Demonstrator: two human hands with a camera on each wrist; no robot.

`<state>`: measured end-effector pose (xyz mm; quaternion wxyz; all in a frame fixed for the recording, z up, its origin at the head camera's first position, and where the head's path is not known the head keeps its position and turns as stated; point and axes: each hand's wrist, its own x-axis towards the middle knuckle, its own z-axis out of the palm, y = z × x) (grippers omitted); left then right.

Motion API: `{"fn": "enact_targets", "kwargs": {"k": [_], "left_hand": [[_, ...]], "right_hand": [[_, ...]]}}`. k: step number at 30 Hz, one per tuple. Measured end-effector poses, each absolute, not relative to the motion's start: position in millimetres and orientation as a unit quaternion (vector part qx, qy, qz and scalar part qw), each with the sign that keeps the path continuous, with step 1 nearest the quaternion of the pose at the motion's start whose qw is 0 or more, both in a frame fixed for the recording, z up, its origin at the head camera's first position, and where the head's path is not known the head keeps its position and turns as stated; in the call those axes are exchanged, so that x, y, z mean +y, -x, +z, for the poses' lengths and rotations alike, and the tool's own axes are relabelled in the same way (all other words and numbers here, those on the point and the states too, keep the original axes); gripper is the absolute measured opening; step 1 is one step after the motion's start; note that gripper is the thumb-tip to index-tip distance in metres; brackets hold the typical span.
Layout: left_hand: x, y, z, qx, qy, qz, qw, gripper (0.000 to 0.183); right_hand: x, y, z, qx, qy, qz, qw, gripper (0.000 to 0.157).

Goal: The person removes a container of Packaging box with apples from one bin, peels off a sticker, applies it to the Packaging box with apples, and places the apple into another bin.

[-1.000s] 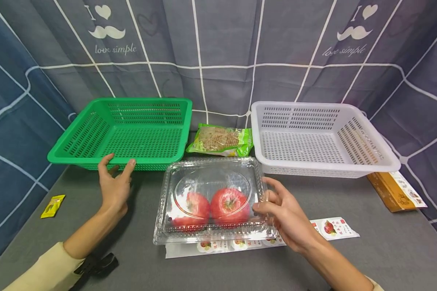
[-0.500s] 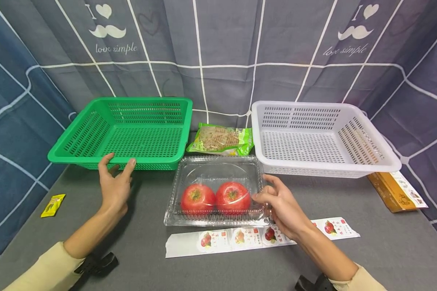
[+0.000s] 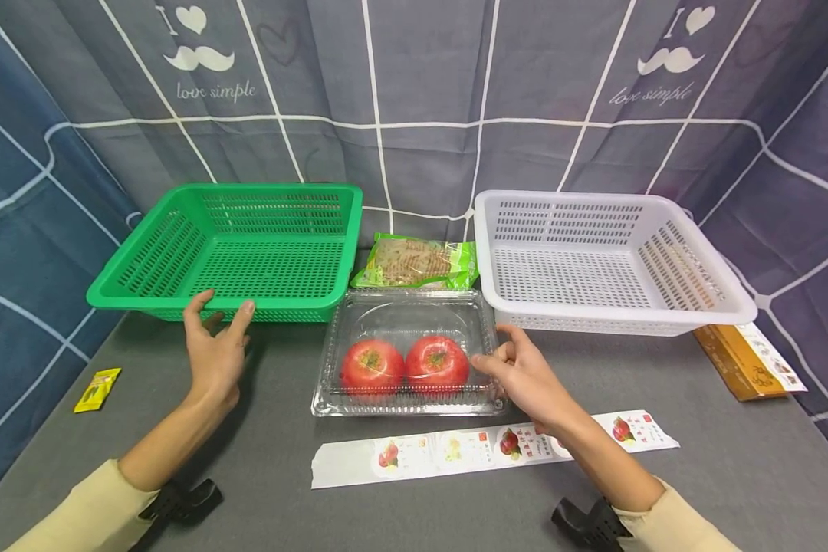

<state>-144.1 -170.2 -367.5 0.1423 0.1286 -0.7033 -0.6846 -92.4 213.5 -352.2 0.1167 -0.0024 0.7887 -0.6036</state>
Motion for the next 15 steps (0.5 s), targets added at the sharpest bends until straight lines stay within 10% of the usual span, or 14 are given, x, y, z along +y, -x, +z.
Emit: {"fn": "enact_targets", "kwargs": {"k": [15], "left_hand": [[-172.2, 141.7, -366.0, -0.705, -0.121, -0.686, 0.132, 0.069]], "right_hand": [[212.1, 94.0, -354.1, 0.827, 0.002, -0.558, 0.070, 0.073]]}}
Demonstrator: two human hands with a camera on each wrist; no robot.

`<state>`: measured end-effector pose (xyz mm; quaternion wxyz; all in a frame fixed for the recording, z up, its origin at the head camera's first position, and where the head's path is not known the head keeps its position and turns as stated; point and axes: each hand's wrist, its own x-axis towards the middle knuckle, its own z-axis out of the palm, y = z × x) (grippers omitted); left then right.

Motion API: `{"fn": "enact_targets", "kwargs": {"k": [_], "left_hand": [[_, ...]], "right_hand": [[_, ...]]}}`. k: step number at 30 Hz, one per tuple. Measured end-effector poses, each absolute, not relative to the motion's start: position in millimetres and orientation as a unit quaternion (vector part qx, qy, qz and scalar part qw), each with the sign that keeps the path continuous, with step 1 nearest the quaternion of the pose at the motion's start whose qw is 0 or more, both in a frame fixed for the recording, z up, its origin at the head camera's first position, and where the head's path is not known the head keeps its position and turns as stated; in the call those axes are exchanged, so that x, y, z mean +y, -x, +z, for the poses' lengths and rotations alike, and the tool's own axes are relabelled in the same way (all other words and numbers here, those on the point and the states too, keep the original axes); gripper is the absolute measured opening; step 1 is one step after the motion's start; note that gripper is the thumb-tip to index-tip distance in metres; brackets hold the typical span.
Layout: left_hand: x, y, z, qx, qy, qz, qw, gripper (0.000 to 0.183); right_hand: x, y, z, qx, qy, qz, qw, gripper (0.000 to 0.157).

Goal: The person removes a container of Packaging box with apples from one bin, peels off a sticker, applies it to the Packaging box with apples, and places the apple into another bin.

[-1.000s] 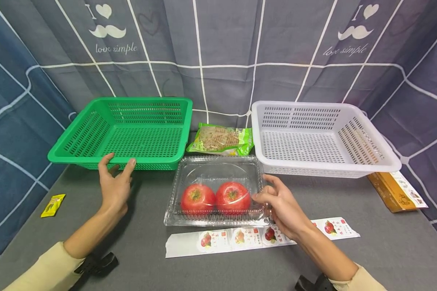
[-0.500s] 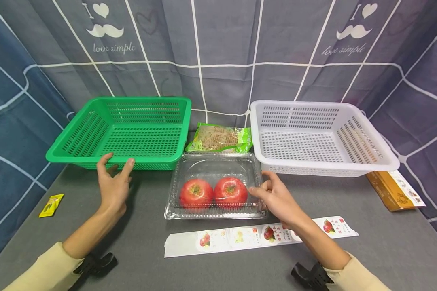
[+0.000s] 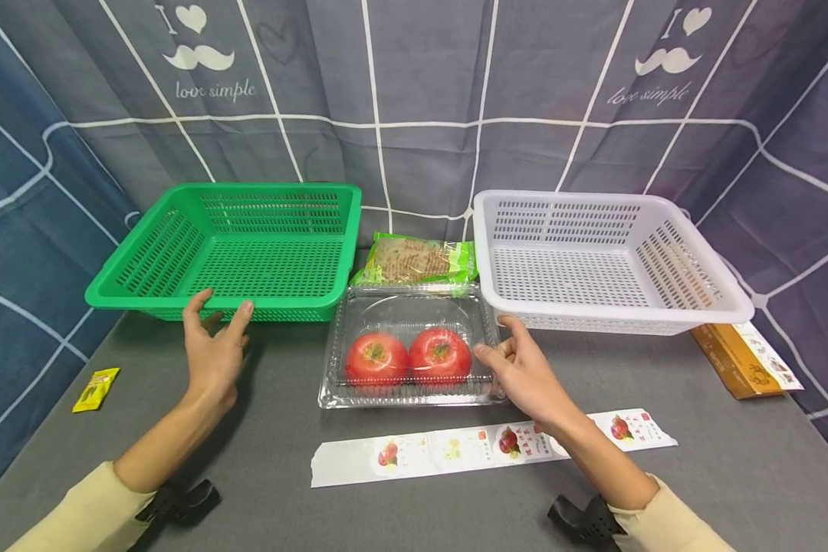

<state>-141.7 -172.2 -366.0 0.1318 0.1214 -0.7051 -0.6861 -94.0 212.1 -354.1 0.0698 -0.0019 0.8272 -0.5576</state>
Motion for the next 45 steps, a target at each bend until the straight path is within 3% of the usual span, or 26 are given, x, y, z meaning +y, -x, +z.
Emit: {"fn": "enact_targets", "kwargs": {"k": [13, 18, 24, 27, 30, 33, 38, 45], "left_hand": [[-182.4, 127.7, -364.0, -0.748, -0.081, -0.655, 0.071, 0.077], [-179.2, 111.8, -361.7, -0.744, -0.073, -0.661, 0.072, 0.069], [-170.1, 86.0, -355.8, -0.778, -0.051, -0.621, 0.074, 0.056], [-164.5, 73.2, -354.3, -0.791, -0.021, -0.605, 0.085, 0.049], [-157.9, 61.1, -354.1, -0.787, 0.013, -0.609, 0.095, 0.041], [-151.4, 50.3, -355.4, -0.781, 0.048, -0.619, 0.074, 0.031], [-141.1, 35.8, -360.1, -0.797, 0.069, -0.601, -0.009, 0.021], [-133.1, 32.8, -368.1, -0.827, 0.077, -0.546, -0.106, 0.023]], "right_hand": [[211.0, 80.9, -349.5, 0.855, 0.007, -0.516, 0.045, 0.068], [212.8, 65.6, -340.0, 0.866, 0.026, -0.499, -0.024, 0.063], [204.9, 46.0, -328.8, 0.833, 0.080, -0.526, -0.153, 0.035], [196.3, 37.9, -326.0, 0.807, 0.116, -0.553, -0.173, 0.027], [186.1, 30.1, -327.8, 0.796, 0.156, -0.567, -0.141, 0.024], [175.5, 24.4, -334.6, 0.792, 0.201, -0.572, -0.073, 0.024], [158.2, 22.6, -352.8, 0.793, 0.247, -0.556, 0.020, 0.017], [140.9, 32.9, -375.2, 0.797, 0.274, -0.529, 0.095, 0.013]]}}
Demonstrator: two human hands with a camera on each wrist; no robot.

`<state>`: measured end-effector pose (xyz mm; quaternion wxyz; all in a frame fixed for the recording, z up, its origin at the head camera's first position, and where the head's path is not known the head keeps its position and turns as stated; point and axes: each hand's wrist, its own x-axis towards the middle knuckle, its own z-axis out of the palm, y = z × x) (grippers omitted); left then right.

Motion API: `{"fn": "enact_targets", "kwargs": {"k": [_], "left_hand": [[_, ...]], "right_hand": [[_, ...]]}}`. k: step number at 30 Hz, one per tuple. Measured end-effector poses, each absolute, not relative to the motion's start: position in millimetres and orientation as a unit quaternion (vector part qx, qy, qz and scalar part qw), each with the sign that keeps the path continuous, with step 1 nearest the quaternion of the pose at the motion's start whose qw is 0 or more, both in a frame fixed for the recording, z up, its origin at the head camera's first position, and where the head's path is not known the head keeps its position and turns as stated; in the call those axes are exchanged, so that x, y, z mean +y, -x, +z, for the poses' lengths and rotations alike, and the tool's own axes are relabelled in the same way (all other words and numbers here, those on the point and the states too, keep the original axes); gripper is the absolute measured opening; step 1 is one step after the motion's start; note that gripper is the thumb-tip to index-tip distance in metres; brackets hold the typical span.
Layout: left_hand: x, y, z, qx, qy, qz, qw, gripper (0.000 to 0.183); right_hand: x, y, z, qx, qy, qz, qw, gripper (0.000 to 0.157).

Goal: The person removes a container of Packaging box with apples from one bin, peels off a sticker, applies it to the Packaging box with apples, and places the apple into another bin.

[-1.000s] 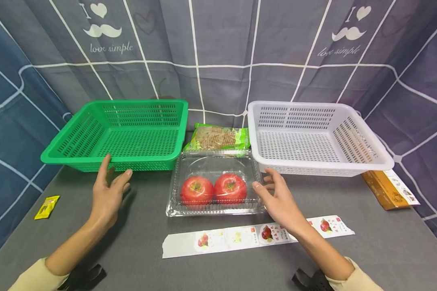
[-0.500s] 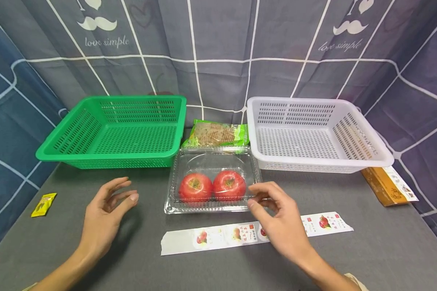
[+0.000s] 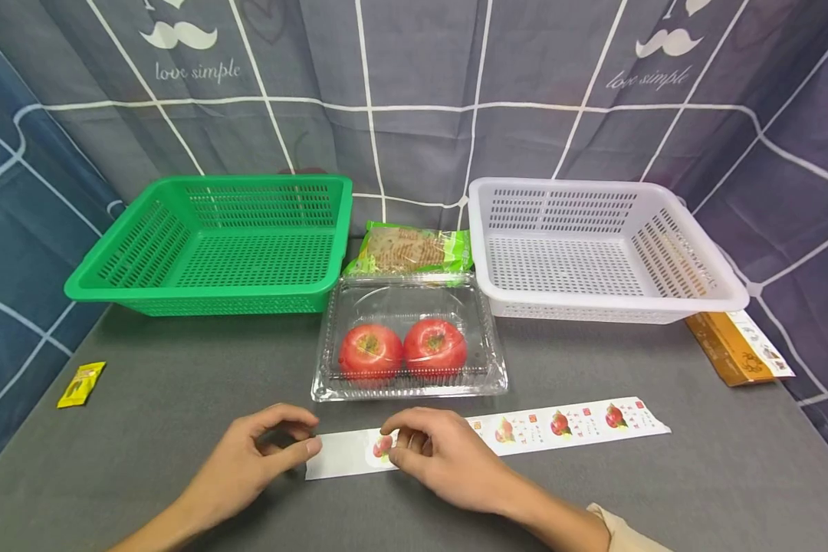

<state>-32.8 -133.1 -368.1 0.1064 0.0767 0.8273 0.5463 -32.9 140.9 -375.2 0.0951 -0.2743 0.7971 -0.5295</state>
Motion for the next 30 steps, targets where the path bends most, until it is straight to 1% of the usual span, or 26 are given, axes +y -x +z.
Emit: {"fn": "enact_targets", "kwargs": {"k": [2, 4, 9, 13, 16, 21, 30], "left_hand": [[-130.9, 34.9, -371.5, 0.838, -0.100, 0.522, 0.126, 0.025], [-128.6, 37.1, -374.9, 0.852, -0.127, 0.491, 0.131, 0.026], [-124.1, 40.5, -381.4, 0.881, -0.174, 0.427, 0.111, 0.024], [-123.1, 40.9, -384.4, 0.894, -0.187, 0.395, 0.099, 0.027], [-123.1, 41.4, -385.5, 0.898, -0.195, 0.382, 0.099, 0.031], [-123.6, 42.1, -384.8, 0.900, -0.209, 0.371, 0.097, 0.034], [-123.4, 41.5, -386.0, 0.901, -0.224, 0.362, 0.087, 0.035]], "right_hand": [[137.4, 37.6, -380.3, 0.801, 0.280, -0.518, 0.103, 0.013], [134.6, 42.6, -384.6, 0.807, 0.287, -0.503, 0.113, 0.013], [127.6, 54.0, -389.3, 0.836, 0.309, -0.433, 0.135, 0.016], [121.9, 58.1, -387.9, 0.856, 0.325, -0.374, 0.147, 0.018], [118.5, 58.9, -386.3, 0.864, 0.334, -0.348, 0.145, 0.019], [115.8, 59.1, -384.0, 0.870, 0.336, -0.336, 0.136, 0.015], [114.1, 57.9, -386.4, 0.879, 0.324, -0.320, 0.142, 0.011]]}}
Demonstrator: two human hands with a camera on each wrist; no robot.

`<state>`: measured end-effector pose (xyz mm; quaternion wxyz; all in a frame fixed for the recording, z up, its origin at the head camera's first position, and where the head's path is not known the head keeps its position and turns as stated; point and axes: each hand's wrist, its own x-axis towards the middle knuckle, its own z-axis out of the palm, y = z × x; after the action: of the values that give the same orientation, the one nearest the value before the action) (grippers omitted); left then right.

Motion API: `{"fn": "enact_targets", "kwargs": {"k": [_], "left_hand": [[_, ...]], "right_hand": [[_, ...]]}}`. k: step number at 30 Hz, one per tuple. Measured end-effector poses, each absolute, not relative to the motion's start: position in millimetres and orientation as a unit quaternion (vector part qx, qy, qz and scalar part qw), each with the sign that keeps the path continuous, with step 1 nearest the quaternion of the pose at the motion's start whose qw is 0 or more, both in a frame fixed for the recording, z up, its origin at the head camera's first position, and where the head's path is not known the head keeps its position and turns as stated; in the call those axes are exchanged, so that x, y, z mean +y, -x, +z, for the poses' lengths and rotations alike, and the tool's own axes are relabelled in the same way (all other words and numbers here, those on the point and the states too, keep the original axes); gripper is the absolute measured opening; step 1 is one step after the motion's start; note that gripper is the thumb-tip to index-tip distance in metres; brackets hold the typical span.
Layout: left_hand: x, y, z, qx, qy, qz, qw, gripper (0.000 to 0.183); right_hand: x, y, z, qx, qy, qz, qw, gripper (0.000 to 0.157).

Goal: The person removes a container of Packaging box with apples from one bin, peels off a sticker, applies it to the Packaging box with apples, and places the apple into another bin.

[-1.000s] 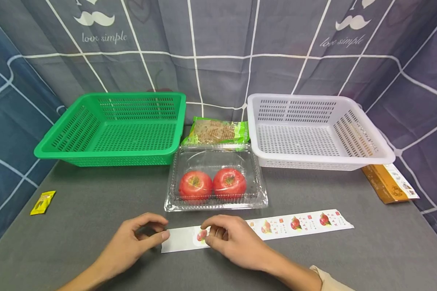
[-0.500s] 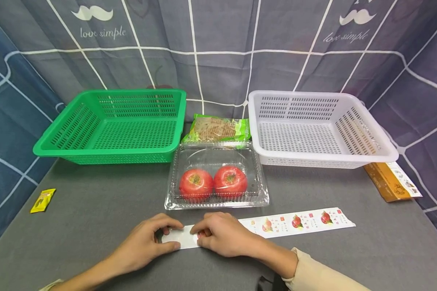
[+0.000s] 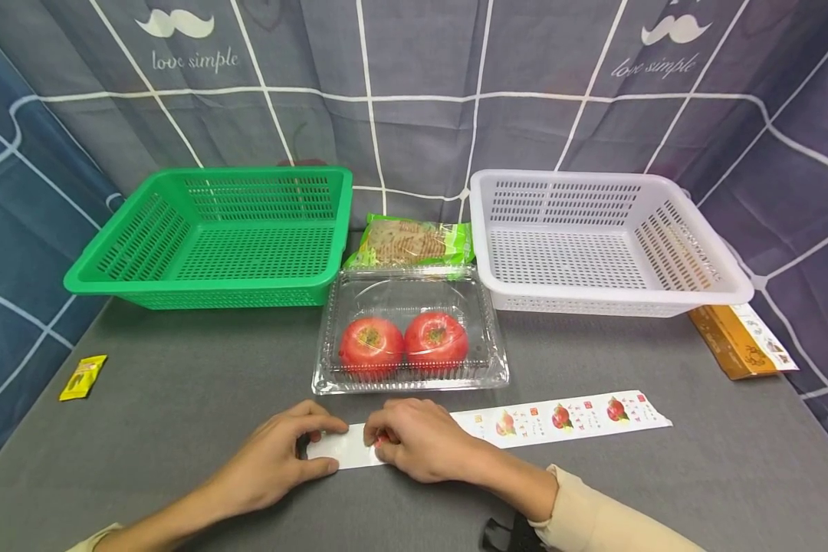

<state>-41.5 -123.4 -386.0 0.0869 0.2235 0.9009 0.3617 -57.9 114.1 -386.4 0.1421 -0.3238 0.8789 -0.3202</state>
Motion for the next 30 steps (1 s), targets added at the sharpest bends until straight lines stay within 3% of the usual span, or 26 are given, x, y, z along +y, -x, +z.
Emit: {"fn": "enact_targets", "kwargs": {"k": [17, 30], "left_hand": [[-121.2, 41.3, -387.0, 0.905, -0.235, 0.347, 0.077, 0.035], [-121.7, 41.8, -387.5, 0.907, -0.244, 0.337, 0.068, 0.035]], "right_hand": [[109.7, 59.4, -388.6, 0.883, 0.325, -0.318, 0.117, 0.014], [132.1, 46.8, -382.4, 0.854, 0.363, -0.364, 0.077, 0.018]]}}
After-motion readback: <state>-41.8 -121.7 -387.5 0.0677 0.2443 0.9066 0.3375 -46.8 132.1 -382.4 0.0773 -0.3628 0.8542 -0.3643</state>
